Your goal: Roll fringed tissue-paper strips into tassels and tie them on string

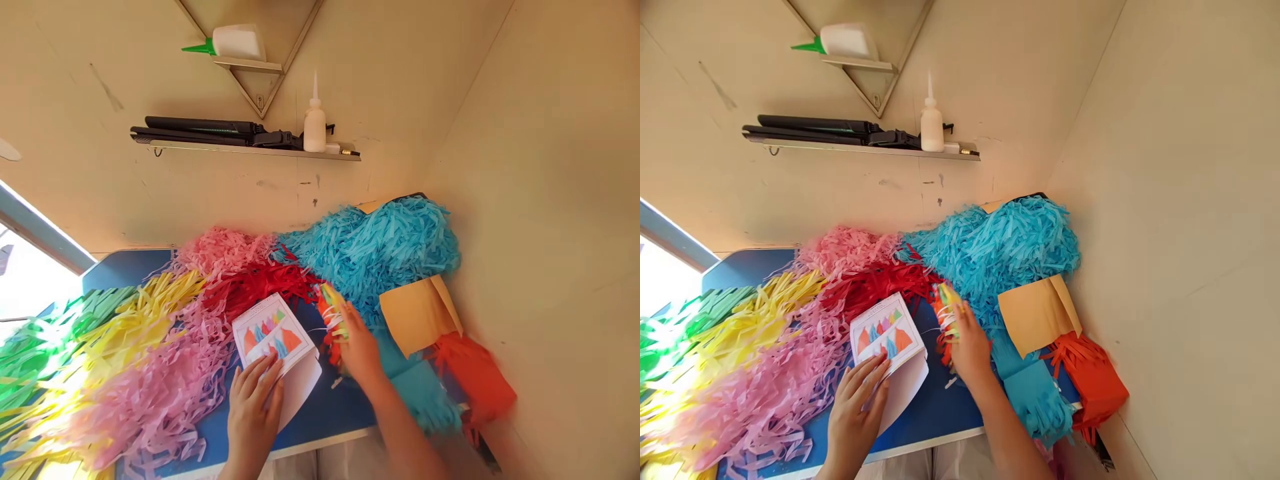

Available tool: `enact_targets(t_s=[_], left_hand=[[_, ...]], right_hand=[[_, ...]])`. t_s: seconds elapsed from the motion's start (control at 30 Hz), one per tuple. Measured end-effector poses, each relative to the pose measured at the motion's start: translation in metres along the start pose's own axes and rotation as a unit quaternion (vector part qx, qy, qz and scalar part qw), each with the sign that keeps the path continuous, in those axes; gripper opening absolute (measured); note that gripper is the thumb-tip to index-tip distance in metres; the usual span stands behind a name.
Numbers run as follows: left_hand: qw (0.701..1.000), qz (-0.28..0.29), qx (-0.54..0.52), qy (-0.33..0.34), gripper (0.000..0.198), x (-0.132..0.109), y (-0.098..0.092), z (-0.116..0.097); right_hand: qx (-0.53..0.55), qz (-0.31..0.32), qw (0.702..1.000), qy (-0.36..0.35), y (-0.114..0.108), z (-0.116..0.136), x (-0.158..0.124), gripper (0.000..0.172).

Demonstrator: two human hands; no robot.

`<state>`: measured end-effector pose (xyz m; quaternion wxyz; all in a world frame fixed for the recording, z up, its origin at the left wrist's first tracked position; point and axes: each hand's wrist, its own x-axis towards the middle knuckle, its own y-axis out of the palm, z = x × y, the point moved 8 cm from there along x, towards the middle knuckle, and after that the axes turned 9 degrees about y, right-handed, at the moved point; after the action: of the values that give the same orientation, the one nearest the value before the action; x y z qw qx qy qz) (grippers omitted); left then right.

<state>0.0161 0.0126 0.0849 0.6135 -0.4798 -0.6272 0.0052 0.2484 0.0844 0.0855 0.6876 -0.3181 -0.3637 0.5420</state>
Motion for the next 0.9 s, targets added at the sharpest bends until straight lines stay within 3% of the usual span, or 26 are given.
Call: enact_targets(t_s=[0.1, 0.17, 0.27, 0.37, 0.5, 0.6, 0.7, 0.8, 0.9], left_hand=[[1.0, 0.009, 0.003, -0.028, 0.023, 0.006, 0.013, -0.003], [0.999, 0.013, 0.008, -0.039, 0.022, 0.011, 0.022, -0.005], [0.999, 0.025, 0.001, -0.036, 0.022, 0.019, 0.035, -0.011], [0.999, 0.03, 0.005, -0.024, 0.026, 0.025, 0.04, -0.016], [0.999, 0.028, 0.026, 0.014, 0.026, 0.026, 0.042, -0.029], [0.997, 0.04, 0.043, 0.054, 0.025, 0.021, 0.047, -0.042], [0.99, 0.072, 0.06, 0.105, 0.025, 0.014, 0.055, -0.054], [0.986, 0.087, 0.074, 0.118, 0.026, 0.012, 0.057, -0.054], [0.987, 0.083, 0.07, 0.115, 0.026, 0.013, 0.055, -0.047]], right_hand=[[0.171, -0.114, 0.978, -0.027, -0.058, -0.002, -0.036, 0.067], [0.207, -0.13, 0.967, -0.078, -0.06, 0.003, -0.071, 0.065], [0.143, -0.113, 0.964, -0.193, -0.018, 0.013, -0.121, 0.058], [0.036, -0.08, 0.972, -0.219, 0.031, 0.0, -0.145, 0.057], [-0.074, -0.058, 0.972, -0.214, 0.046, -0.015, -0.146, 0.052], [-0.135, 0.035, 0.974, -0.181, 0.042, -0.011, -0.131, 0.05], [-0.039, 0.094, 0.992, -0.068, 0.029, -0.007, -0.108, 0.061], [0.1, 0.036, 0.994, 0.017, 0.021, -0.002, -0.096, 0.067], [0.044, 0.007, 0.999, -0.01, 0.036, 0.013, -0.097, 0.055]])
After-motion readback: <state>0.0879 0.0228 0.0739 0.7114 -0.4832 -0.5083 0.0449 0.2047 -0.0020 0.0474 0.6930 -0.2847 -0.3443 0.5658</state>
